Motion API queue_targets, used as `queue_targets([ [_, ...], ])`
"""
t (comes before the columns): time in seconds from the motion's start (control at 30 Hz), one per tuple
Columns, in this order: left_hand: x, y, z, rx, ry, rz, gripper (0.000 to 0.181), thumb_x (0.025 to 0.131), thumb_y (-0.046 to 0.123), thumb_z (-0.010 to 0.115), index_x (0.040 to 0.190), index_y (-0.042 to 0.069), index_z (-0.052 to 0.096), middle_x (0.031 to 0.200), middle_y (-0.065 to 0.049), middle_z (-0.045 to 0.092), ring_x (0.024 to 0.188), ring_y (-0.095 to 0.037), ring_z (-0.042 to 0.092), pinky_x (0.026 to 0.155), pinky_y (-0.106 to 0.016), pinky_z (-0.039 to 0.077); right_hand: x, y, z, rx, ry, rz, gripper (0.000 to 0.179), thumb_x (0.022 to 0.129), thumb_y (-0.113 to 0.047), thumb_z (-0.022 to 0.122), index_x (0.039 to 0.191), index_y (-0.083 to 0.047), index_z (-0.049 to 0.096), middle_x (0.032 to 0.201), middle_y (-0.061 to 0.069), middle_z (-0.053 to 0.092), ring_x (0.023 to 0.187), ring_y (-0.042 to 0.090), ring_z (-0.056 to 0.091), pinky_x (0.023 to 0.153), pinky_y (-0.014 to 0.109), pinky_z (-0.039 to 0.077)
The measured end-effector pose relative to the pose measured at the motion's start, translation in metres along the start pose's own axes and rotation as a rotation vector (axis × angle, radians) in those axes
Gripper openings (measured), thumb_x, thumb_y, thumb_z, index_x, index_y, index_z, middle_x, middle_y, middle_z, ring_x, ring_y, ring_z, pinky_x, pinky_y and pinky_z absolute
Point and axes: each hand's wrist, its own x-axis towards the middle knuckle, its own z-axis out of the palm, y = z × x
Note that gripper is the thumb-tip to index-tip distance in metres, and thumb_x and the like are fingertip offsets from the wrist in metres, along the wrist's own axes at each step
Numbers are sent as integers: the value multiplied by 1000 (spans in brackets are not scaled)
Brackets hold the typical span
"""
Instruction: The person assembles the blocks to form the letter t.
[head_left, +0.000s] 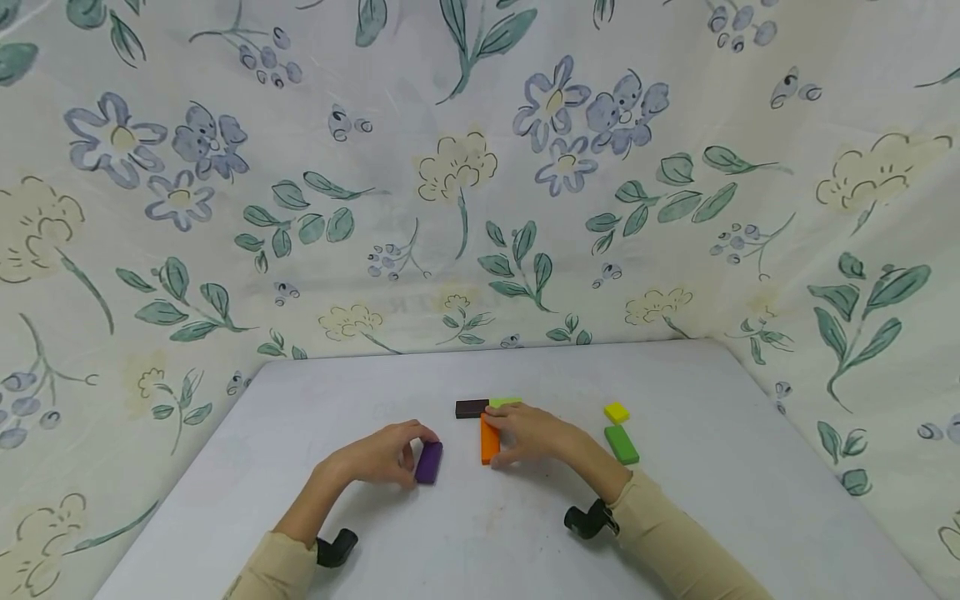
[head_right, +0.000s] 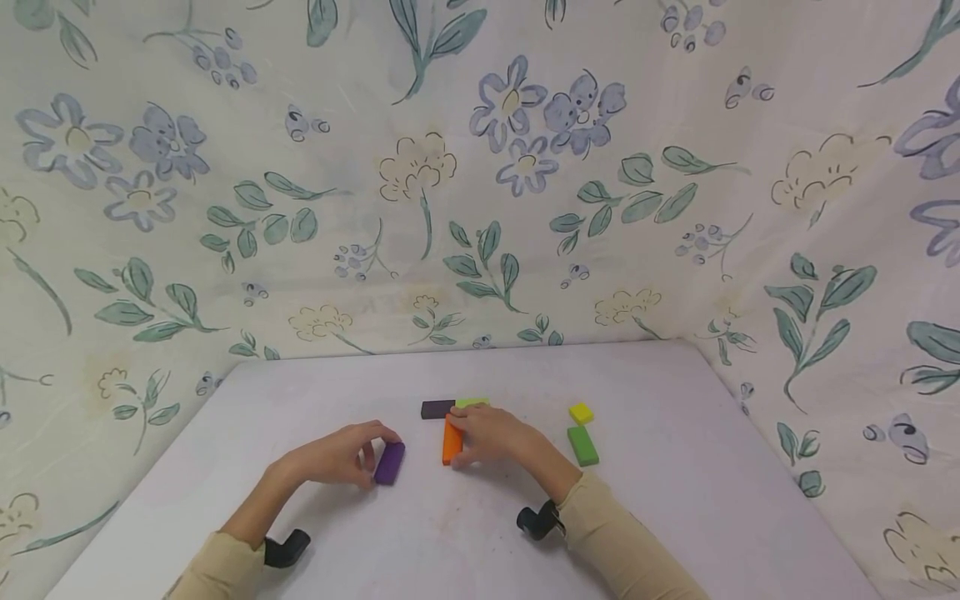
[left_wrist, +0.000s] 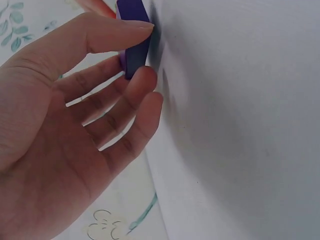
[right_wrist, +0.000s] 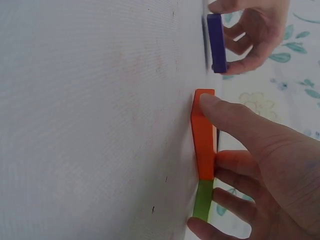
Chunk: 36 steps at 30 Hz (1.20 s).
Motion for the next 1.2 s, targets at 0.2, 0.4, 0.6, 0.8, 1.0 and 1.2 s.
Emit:
queue_targets([
  [0.2, 3, 0, -3, -21, -3, 16, 64, 73, 5, 81, 131, 6, 55, 116, -4, 58, 80, -8, 57, 67, -20, 52, 0, 1, 0, -2, -3, 5, 80, 83, -52, 73, 149, -17, 44, 156, -2, 41, 145, 21, 37, 117, 42, 35],
  [0.4, 6, 1, -7, -10, -6, 28, 64, 73, 7, 81, 131, 3, 54, 119, -8, 59, 80, -9, 58, 67, -21, 52, 0, 1, 0, -4, -2, 9, 80, 83, -52, 73, 149, -18, 44, 156, -2, 41, 145, 21, 37, 116, 43, 36],
  [0.6, 11, 4, -10, 2, -3, -5, 63, 75, 8, 81, 132, 5, 54, 123, -7, 58, 82, -11, 58, 68, -21, 52, 0, 1, 1, -9, -2, 12, 80, 83, -53, 73, 149, -18, 44, 156, -2, 41, 145, 21, 37, 116, 43, 36],
  [0.8, 17, 2, -13, 4, 4, 2, 62, 77, 11, 81, 132, 4, 54, 126, -10, 58, 85, -14, 60, 72, -21, 52, -1, 1, 1, -6, -1, 16, 80, 83, -54, 72, 149, -18, 43, 157, -2, 40, 146, 22, 36, 117, 43, 34],
  [1.0, 26, -1, -15, -2, 14, -1, 62, 77, 12, 80, 132, 4, 54, 128, -10, 58, 87, -13, 60, 73, -20, 52, -1, 0, 2, 2, 2, 21, 80, 83, -53, 72, 149, -18, 43, 157, -2, 40, 146, 23, 36, 117, 44, 34],
  [1.2, 34, -2, -16, -17, 12, -6, 60, 77, 11, 80, 132, 5, 54, 128, -10, 58, 88, -15, 60, 75, -20, 53, -1, 0, 1, 3, 0, 26, 80, 83, -53, 72, 150, -20, 43, 157, -2, 40, 146, 22, 36, 117, 44, 35],
])
